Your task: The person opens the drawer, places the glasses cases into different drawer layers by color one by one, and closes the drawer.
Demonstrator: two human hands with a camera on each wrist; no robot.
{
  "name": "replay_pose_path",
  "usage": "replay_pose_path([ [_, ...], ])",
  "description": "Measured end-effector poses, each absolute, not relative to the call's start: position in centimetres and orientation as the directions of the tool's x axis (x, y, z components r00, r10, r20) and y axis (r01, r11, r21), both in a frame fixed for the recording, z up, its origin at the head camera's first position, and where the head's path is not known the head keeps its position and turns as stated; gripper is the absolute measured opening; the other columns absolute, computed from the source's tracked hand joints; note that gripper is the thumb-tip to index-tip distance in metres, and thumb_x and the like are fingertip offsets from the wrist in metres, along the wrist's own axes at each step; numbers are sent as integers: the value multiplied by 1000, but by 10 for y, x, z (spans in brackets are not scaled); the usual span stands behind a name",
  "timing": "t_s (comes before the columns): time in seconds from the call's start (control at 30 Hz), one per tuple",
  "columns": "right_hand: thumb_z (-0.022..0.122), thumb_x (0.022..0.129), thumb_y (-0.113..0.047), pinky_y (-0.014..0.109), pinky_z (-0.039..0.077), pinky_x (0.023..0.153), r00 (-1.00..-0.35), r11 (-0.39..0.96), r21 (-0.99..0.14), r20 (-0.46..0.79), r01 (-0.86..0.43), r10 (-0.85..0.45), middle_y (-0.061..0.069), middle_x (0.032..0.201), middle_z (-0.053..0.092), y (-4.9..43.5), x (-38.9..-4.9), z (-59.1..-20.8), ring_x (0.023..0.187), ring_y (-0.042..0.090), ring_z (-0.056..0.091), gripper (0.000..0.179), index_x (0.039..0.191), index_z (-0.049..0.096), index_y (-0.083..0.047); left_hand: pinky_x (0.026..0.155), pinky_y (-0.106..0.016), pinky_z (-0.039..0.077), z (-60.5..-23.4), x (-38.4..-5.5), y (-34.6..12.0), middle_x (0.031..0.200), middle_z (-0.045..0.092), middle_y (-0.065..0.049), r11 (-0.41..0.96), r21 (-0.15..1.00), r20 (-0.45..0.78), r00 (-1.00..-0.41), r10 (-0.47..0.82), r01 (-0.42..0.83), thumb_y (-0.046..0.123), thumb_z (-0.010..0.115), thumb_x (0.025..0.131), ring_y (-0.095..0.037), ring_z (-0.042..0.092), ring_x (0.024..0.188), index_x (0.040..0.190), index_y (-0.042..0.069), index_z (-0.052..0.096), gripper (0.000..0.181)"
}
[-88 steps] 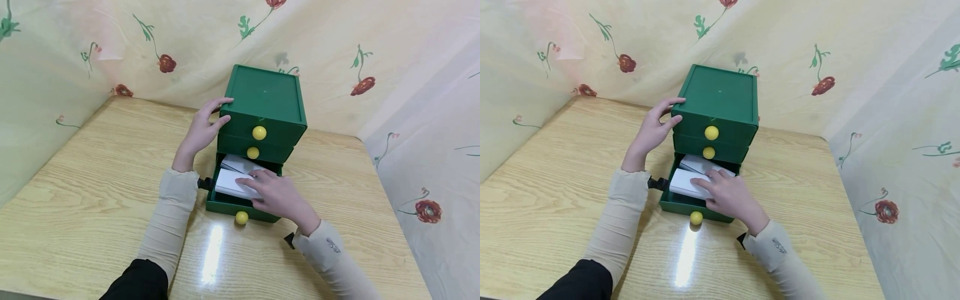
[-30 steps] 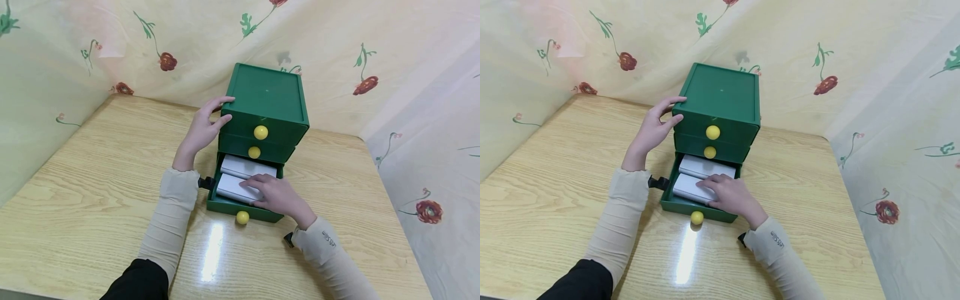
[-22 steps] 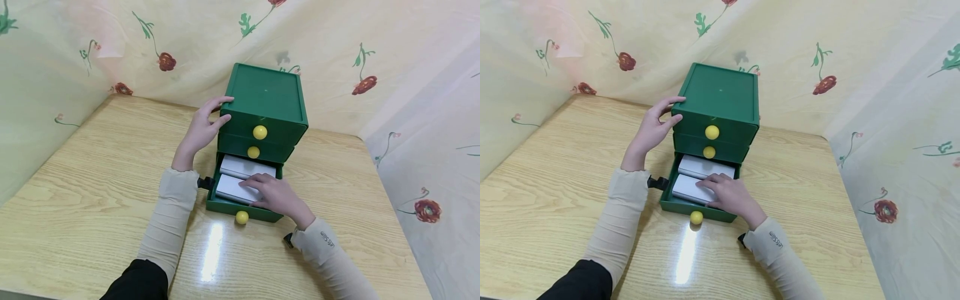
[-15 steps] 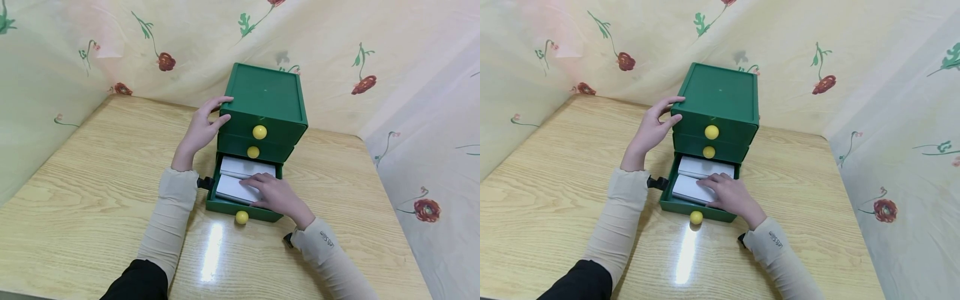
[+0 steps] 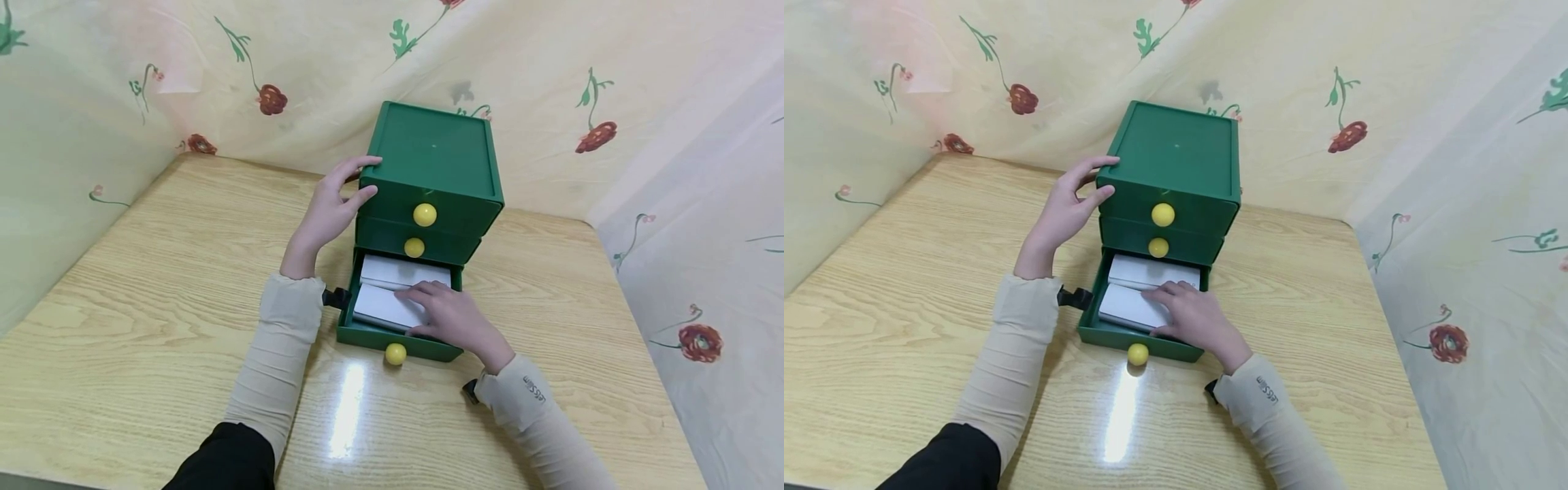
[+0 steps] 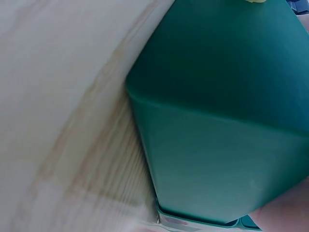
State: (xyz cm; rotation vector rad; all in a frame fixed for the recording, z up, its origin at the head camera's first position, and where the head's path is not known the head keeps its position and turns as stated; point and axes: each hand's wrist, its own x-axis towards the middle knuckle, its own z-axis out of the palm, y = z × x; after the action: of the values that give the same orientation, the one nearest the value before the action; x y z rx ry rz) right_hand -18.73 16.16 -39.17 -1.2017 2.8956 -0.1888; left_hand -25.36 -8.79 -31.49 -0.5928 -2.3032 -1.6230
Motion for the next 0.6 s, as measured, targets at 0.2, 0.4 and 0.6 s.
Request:
replay_pose_path([
  [0.2, 81, 76, -41, 43, 56, 88, -723, 708, -165, 48, -687, -690, 6, 129, 63, 163, -188, -390, 117, 25, 61, 67, 134, 57, -20, 106, -46, 46, -315, -254, -88, 147, 45, -7, 294, 831, 439, -881, 177, 473, 17, 58, 97, -28, 45, 135, 138, 16, 52, 41],
  [0.4, 81, 77, -39, 46, 53, 92, -751, 712, -271, 64, -647, -658, 6, 129, 63, 167, -185, -384, 117, 25, 60, 64, 134, 59, -21, 107, -44, 45, -316, -255, -88, 147, 46, -7, 296, 833, 435, -884, 173, 467, 17, 58, 97, -27, 45, 135, 138, 17, 52, 42],
  [0.6, 80, 79, -30, 46, 52, 93, -770, 682, -413, 78, -603, -634, 5, 124, 65, 173, -181, -379, 111, 22, 61, 59, 133, 60, -19, 112, -42, 39, -316, -256, -88, 146, 46, -7, 306, 820, 450, -875, 178, 483, 17, 58, 97, -26, 45, 134, 138, 16, 52, 41],
])
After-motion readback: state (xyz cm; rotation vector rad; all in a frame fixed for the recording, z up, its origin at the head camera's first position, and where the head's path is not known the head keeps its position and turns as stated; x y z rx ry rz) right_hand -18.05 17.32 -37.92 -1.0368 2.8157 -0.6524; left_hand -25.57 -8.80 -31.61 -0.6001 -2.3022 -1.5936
